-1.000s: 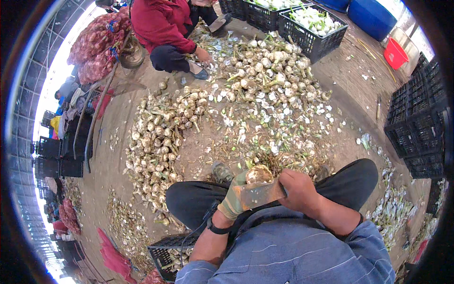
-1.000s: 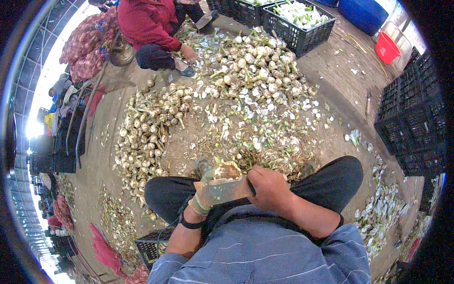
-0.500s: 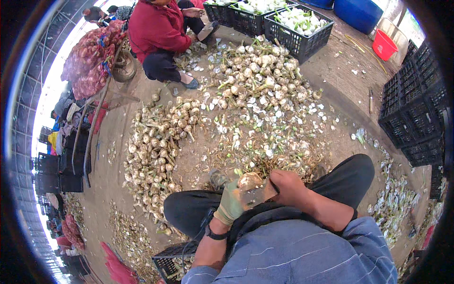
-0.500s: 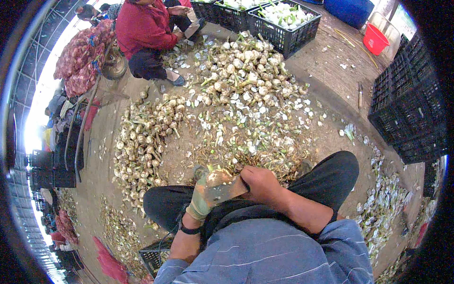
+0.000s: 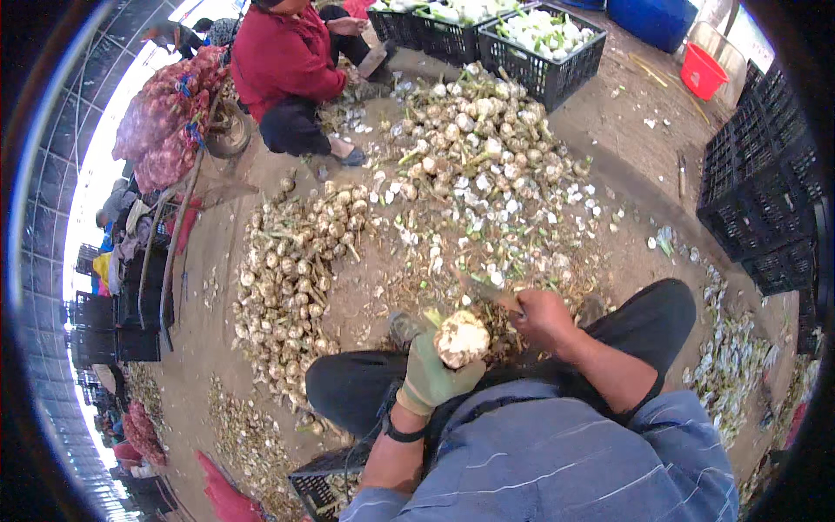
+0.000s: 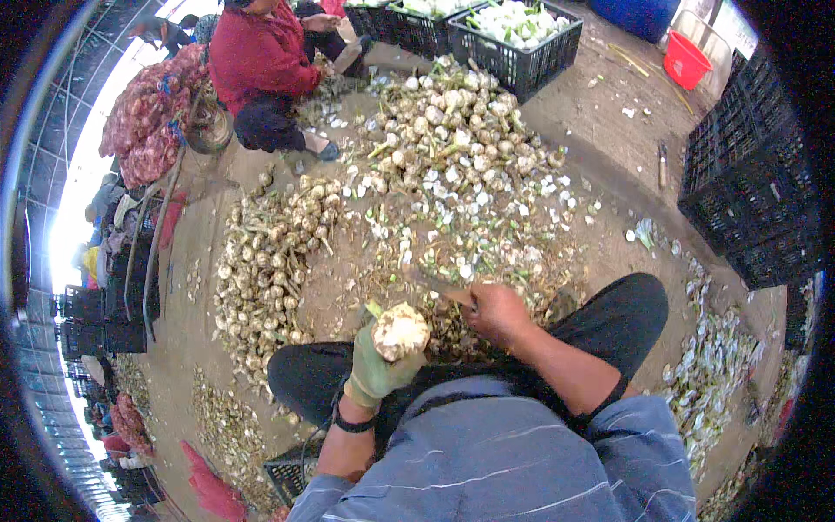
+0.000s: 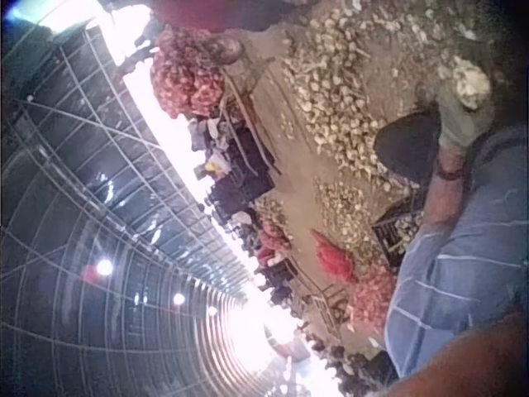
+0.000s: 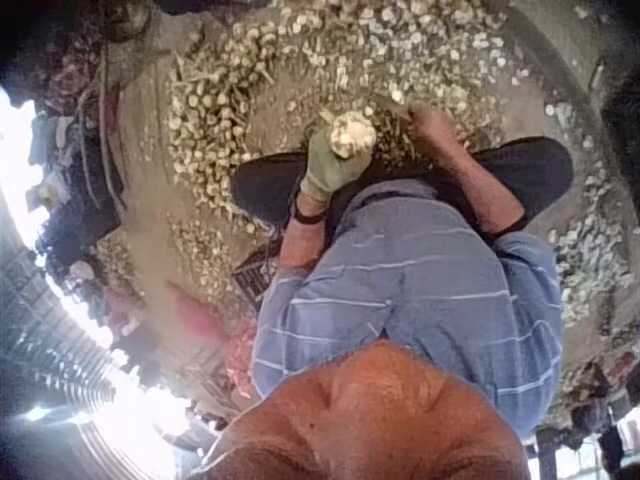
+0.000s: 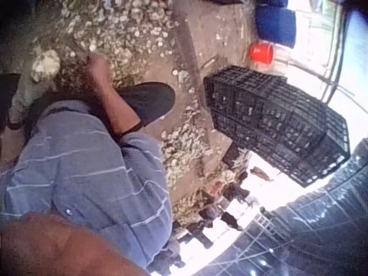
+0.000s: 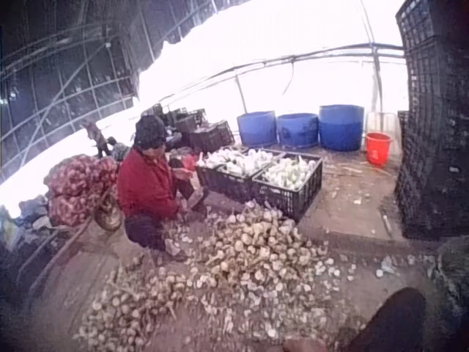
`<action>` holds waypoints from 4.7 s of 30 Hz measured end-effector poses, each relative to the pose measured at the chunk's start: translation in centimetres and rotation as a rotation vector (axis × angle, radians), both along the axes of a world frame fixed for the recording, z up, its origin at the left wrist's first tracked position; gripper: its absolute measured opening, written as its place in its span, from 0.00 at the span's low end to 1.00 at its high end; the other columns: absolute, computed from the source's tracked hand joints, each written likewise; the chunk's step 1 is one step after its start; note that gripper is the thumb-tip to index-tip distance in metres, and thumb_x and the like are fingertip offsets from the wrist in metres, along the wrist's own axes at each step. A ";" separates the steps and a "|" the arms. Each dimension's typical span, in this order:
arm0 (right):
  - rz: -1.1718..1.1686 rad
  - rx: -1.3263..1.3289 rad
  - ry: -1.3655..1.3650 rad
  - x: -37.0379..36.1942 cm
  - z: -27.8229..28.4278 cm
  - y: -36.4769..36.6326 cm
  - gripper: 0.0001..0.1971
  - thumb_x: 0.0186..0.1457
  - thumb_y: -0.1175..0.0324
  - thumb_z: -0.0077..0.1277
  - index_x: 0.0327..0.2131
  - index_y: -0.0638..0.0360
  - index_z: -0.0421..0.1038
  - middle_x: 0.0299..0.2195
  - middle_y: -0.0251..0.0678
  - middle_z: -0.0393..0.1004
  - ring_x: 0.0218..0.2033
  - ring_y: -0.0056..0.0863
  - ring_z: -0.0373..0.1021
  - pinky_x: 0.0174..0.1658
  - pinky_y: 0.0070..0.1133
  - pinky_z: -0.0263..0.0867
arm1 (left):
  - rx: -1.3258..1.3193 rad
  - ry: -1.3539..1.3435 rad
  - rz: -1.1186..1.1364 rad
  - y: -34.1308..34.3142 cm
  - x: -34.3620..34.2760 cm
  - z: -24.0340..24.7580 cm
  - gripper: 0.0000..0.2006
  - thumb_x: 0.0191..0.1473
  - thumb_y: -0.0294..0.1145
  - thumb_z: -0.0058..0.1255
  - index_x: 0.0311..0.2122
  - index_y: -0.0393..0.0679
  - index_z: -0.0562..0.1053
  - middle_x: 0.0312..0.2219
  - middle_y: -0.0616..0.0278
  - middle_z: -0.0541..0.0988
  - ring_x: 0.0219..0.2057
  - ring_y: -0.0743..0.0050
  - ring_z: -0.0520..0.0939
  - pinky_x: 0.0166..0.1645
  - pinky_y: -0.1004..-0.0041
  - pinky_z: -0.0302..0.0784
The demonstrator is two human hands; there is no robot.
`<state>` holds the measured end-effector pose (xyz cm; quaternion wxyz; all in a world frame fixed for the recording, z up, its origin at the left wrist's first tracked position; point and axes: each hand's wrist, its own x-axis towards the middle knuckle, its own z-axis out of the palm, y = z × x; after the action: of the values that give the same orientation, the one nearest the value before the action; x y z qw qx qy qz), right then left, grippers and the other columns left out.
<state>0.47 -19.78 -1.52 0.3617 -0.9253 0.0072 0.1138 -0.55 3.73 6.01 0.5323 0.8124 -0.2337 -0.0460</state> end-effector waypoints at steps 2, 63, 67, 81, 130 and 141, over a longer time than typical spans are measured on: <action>-0.022 0.014 -0.007 -0.5 1.8 0.5 0.11 0.46 0.64 0.56 0.29 0.61 0.71 0.28 0.49 0.74 0.31 0.53 0.72 0.36 0.40 0.67 | -0.141 0.117 0.012 0.0 -0.2 -0.1 0.16 0.41 0.31 0.57 0.38 0.37 0.77 0.30 0.55 0.82 0.31 0.60 0.83 0.37 0.67 0.77; 0.181 0.112 -0.056 0.8 3.7 1.3 0.10 0.48 0.65 0.52 0.27 0.64 0.73 0.27 0.51 0.73 0.31 0.53 0.71 0.37 0.40 0.67 | 0.231 -0.255 0.186 -2.7 2.4 -4.7 0.04 0.52 0.30 0.55 0.31 0.41 0.76 0.22 0.52 0.75 0.24 0.48 0.76 0.29 0.62 0.71; 0.101 -0.078 0.267 1.7 -0.8 -0.6 0.14 0.48 0.60 0.52 0.31 0.63 0.75 0.27 0.55 0.75 0.31 0.54 0.72 0.37 0.42 0.68 | 0.242 -0.200 0.255 -1.6 2.8 -4.2 0.08 0.54 0.35 0.54 0.33 0.41 0.76 0.23 0.53 0.76 0.25 0.54 0.78 0.30 0.61 0.70; -0.216 0.131 0.243 0.7 -7.7 -4.1 0.13 0.50 0.63 0.51 0.29 0.66 0.74 0.17 0.38 0.72 0.20 0.29 0.69 0.26 0.30 0.63 | -1.314 1.089 0.541 -4.7 24.5 -4.8 0.29 0.59 0.60 0.41 0.55 0.47 0.68 0.44 0.56 0.76 0.48 0.60 0.75 0.49 0.58 0.75; -0.083 0.913 0.493 10.5 5.7 14.2 0.20 0.53 0.53 0.59 0.40 0.58 0.71 0.27 0.26 0.71 0.25 0.17 0.66 0.31 0.19 0.66 | -0.087 0.690 -0.001 18.0 12.9 1.3 0.19 0.50 0.28 0.55 0.49 0.37 0.73 0.36 0.63 0.79 0.33 0.80 0.77 0.38 0.75 0.74; -0.146 0.910 0.310 6.0 10.6 7.7 0.18 0.53 0.57 0.60 0.37 0.63 0.72 0.24 0.28 0.70 0.23 0.15 0.63 0.26 0.19 0.60 | -0.014 0.210 0.103 4.2 6.9 5.4 0.31 0.43 0.35 0.65 0.52 0.35 0.67 0.37 0.53 0.80 0.38 0.63 0.82 0.43 0.68 0.77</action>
<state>6.45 -12.10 9.05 0.7312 -0.6426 0.0756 0.2160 6.38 7.95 11.45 0.5614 0.8102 -0.1347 -0.1017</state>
